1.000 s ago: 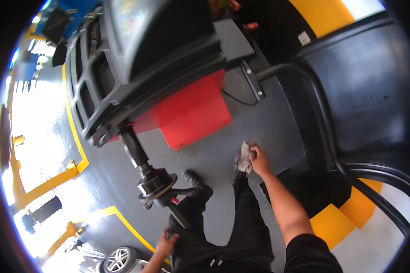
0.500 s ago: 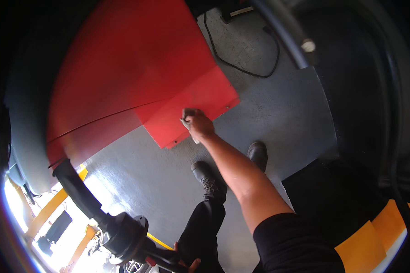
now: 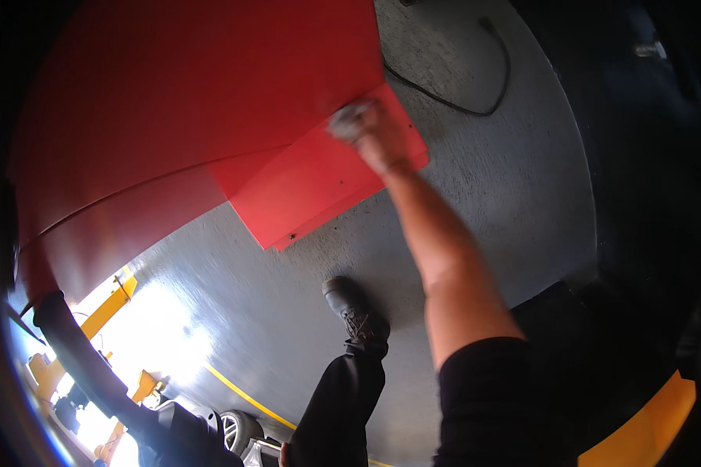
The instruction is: The person wipes the control panel, levers, and red base of a wheel alignment machine using a cloth. They then clean the black seat and the gray cover of the machine, moving around the equipment to reach different surfaces.
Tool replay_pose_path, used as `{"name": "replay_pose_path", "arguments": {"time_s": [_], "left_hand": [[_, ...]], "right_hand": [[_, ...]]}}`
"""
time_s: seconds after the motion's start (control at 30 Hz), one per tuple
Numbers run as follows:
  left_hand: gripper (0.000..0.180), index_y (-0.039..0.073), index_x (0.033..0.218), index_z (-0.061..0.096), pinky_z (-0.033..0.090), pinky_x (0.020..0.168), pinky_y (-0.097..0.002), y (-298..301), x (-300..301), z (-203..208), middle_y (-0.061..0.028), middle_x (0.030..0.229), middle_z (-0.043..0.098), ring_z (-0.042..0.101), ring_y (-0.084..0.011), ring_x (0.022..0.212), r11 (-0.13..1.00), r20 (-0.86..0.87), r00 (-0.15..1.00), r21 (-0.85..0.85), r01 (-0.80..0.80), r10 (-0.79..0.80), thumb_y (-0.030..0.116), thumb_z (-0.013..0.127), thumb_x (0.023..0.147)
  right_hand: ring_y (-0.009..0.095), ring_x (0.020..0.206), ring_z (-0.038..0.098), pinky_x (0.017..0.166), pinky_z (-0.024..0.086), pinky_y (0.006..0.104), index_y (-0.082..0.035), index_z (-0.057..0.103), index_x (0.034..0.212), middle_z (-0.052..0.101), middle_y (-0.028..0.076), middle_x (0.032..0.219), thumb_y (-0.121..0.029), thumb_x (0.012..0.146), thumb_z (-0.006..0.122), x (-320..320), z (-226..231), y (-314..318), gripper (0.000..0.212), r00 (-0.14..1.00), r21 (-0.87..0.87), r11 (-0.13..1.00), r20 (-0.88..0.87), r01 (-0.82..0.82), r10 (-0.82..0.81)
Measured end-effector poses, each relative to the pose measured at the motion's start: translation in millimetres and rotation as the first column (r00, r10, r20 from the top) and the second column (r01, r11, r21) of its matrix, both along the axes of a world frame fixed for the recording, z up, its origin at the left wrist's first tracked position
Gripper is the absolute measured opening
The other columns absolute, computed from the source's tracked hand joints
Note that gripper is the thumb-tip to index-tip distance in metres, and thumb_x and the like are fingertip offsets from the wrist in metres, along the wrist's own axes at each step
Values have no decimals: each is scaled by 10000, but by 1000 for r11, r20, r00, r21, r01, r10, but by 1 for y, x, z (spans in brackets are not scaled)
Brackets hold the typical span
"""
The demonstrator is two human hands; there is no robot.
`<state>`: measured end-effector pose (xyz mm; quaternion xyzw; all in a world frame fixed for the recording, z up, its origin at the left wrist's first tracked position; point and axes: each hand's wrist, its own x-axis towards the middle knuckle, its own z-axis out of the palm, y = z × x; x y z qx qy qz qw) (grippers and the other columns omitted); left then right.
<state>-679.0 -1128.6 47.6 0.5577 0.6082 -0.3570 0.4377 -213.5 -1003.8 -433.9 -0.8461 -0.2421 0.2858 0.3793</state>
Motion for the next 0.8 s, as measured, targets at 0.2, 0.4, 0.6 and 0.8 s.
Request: {"name": "replay_pose_path", "arguments": {"time_s": [0.2,0.4,0.6,0.8], "left_hand": [[1201,-51,1601,118,387,1149,-504,2,-5,0,-364,1510,367,405,-491,1413,1000,7,1000,5,-2,2,480,833,795],[1196,-44,1602,122,383,1152,-506,2,-2,1,-360,1512,365,403,-488,1414,1000,-2,1000,-2,13,-13,470,836,793],[1190,-37,1603,125,378,1154,-508,5,0,-3,-356,1515,364,401,-485,1415,999,-6,1000,-28,17,-17,461,839,791],[1185,-30,1604,129,373,1157,-510,0,-10,3,-352,1517,362,399,-483,1416,1000,4,1000,-20,-18,18,451,841,788]], "right_hand": [[394,1037,672,868,600,445,-100,443,1505,523,220,1317,-12,962,498,87,-10,-114,552,841,-356,923,536,146,73],[361,1153,647,975,556,450,-183,508,1387,510,165,1421,-173,1044,470,-130,36,8,345,990,461,877,84,-140,114],[307,1073,676,934,559,421,-81,653,1205,652,153,1159,-301,1071,480,-222,-37,21,310,852,-42,920,363,-389,377],[341,958,716,833,565,473,-62,618,1262,699,206,1066,-592,1028,431,4,28,-89,609,972,-227,966,-172,120,-162]]}}
